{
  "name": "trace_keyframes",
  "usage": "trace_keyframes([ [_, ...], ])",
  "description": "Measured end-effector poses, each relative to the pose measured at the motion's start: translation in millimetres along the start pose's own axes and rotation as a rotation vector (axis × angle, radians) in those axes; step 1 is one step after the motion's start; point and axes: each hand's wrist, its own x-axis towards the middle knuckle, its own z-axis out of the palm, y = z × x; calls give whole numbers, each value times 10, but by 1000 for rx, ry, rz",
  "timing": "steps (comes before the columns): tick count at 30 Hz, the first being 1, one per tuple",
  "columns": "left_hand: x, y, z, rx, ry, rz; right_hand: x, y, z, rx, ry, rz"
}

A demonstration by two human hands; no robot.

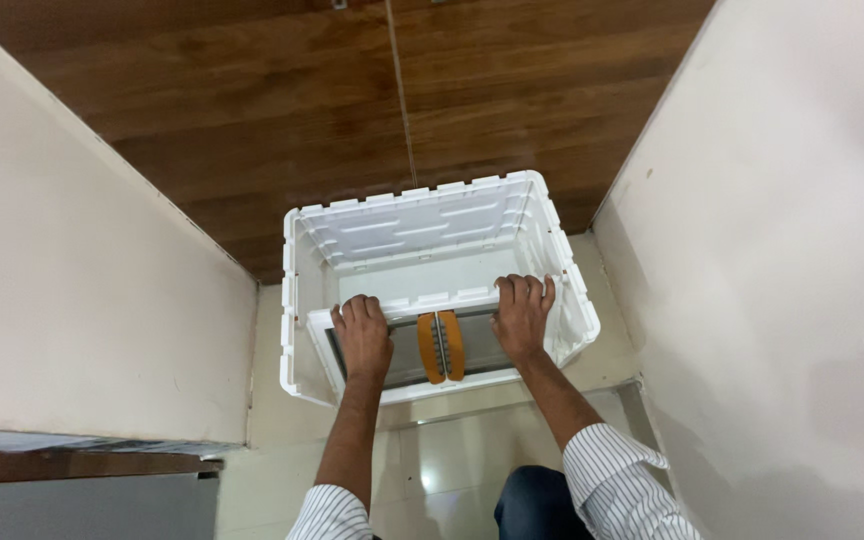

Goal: The person assembles a white plastic cooler by unfolding its sides and inserting a metal tray. They then disassemble the cooler by removing the tray and folding the sides back down.

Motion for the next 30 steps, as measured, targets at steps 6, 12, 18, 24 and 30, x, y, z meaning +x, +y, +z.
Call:
trace_keyframes([
  [6,-162,101,-89,3,73,-27,-118,-141,-7,-5,45,96],
  [12,-199,122,-205,-23,42,-59,-188,-206,-211,65,64,118],
  [18,-283,80,-255,33,84,-44,-228,-286,-269,-71,135,100],
  [24,-378,71,-271,-68,59,-65,-375,-312,-246,-52,176,95],
  [30,-527,96,-339,59,195,-71,-527,-405,-327,-68,184,106],
])
